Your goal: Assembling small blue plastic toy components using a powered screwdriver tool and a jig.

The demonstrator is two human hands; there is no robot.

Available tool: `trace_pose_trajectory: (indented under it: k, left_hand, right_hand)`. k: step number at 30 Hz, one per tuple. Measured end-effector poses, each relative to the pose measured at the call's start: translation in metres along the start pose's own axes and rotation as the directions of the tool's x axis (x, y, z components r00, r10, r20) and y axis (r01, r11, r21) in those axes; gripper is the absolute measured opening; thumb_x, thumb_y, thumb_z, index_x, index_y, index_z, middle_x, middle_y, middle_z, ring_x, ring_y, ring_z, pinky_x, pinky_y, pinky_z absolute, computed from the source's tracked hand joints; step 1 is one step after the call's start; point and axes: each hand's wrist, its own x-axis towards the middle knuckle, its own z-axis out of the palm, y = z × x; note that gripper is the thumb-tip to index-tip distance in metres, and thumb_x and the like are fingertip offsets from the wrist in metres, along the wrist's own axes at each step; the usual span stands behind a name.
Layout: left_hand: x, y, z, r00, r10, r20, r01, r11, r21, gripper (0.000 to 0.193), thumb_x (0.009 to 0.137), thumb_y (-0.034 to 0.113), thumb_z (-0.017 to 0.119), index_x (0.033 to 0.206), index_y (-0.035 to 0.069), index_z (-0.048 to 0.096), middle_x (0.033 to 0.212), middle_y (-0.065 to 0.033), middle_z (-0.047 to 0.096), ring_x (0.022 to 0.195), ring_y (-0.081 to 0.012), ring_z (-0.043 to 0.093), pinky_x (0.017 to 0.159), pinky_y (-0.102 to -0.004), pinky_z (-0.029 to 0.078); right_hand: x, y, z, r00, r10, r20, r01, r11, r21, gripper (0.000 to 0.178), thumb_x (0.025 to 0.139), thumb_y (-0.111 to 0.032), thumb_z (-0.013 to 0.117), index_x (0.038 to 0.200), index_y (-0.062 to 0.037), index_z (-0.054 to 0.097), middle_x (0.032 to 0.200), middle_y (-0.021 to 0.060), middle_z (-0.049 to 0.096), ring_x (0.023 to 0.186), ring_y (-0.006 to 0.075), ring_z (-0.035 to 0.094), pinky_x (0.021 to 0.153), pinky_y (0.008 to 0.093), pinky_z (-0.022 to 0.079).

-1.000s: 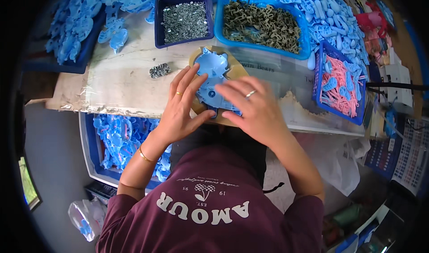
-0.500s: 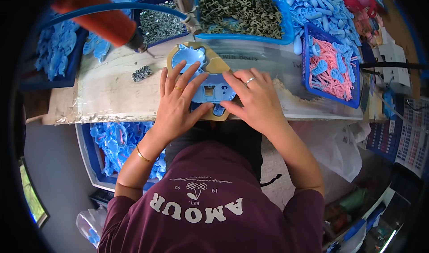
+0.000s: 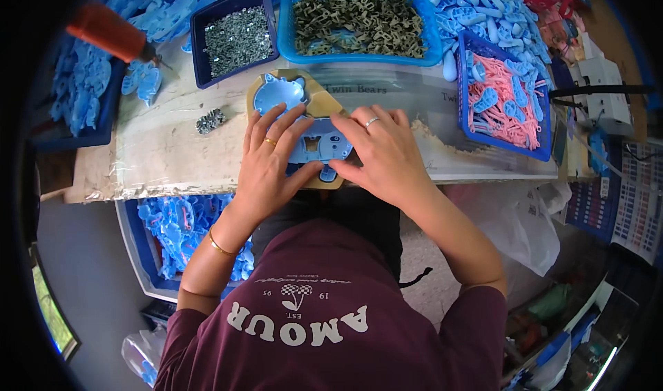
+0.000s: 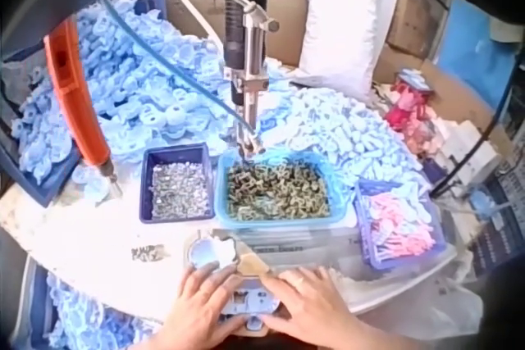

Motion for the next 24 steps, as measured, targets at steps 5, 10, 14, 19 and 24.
trace_pose_trajectory:
  k: [5, 10, 14, 19, 24]
  left_hand:
    - [0.003, -0.001, 0.0, 1.0, -0.007, 0.011, 0.007, 1.0, 0.022, 0.066, 0.082, 0.034, 0.08, 0.139, 0.011, 0.056, 0.149, -0.0068, 0.052, 0.141, -0.0335, 0.042, 0.121, -0.0549, 0.026]
    - [0.005, 0.002, 0.001, 1.0, 0.003, 0.029, -0.004, 0.999, 0.032, 0.068, 0.081, 0.033, 0.08, 0.141, 0.012, 0.055, 0.146, -0.0065, 0.053, 0.141, -0.0338, 0.043, 0.121, -0.0553, 0.026]
    - [0.002, -0.001, 0.001, 0.999, -0.002, 0.036, 0.0, 0.999, 0.045, 0.066, 0.084, 0.034, 0.077, 0.141, 0.012, 0.054, 0.144, -0.0072, 0.052, 0.141, -0.0323, 0.042, 0.121, -0.0547, 0.026]
    - [0.002, 0.002, 0.001, 0.999, -0.004, 0.047, 0.001, 0.999, 0.045, 0.064, 0.083, 0.033, 0.078, 0.139, 0.011, 0.055, 0.145, -0.007, 0.052, 0.141, -0.0326, 0.041, 0.121, -0.0547, 0.027]
    - [0.002, 0.001, 0.001, 0.999, 0.0, 0.046, -0.002, 0.999, 0.042, 0.063, 0.084, 0.033, 0.078, 0.138, 0.011, 0.055, 0.146, -0.0076, 0.052, 0.141, -0.0333, 0.041, 0.121, -0.055, 0.026]
  right_hand:
    - [0.001, -0.007, 0.003, 1.0, 0.014, 0.0, -0.013, 0.994, -0.107, 0.062, 0.075, -0.033, 0.084, 0.129, -0.0107, 0.064, 0.104, 0.0033, 0.059, 0.103, 0.0236, 0.058, 0.09, 0.0413, 0.04]
    - [0.001, -0.011, 0.0, 0.999, 0.029, 0.035, -0.022, 0.982, -0.187, 0.06, 0.077, -0.034, 0.082, 0.129, -0.0104, 0.065, 0.114, 0.0023, 0.061, 0.111, 0.0245, 0.057, 0.097, 0.0436, 0.04]
    - [0.013, 0.017, -0.013, 0.997, 0.027, 0.075, -0.035, 0.994, 0.1, 0.046, 0.083, -0.031, 0.08, 0.121, -0.0071, 0.07, 0.117, 0.0045, 0.066, 0.108, 0.026, 0.062, 0.095, 0.0415, 0.045]
    - [0.069, 0.124, -0.022, 0.92, 0.264, -0.291, -0.243, 0.964, 0.104, 0.02, 0.093, -0.02, 0.071, 0.107, -0.0057, 0.075, 0.098, 0.0124, 0.074, 0.082, 0.0267, 0.072, 0.071, 0.0348, 0.056]
    - [0.119, 0.155, -0.005, 0.891, 0.399, -0.217, -0.435, 0.887, -0.154, 0.021, 0.092, -0.03, 0.071, 0.101, -0.0115, 0.075, 0.098, 0.0098, 0.075, 0.082, 0.03, 0.072, 0.069, 0.0396, 0.055]
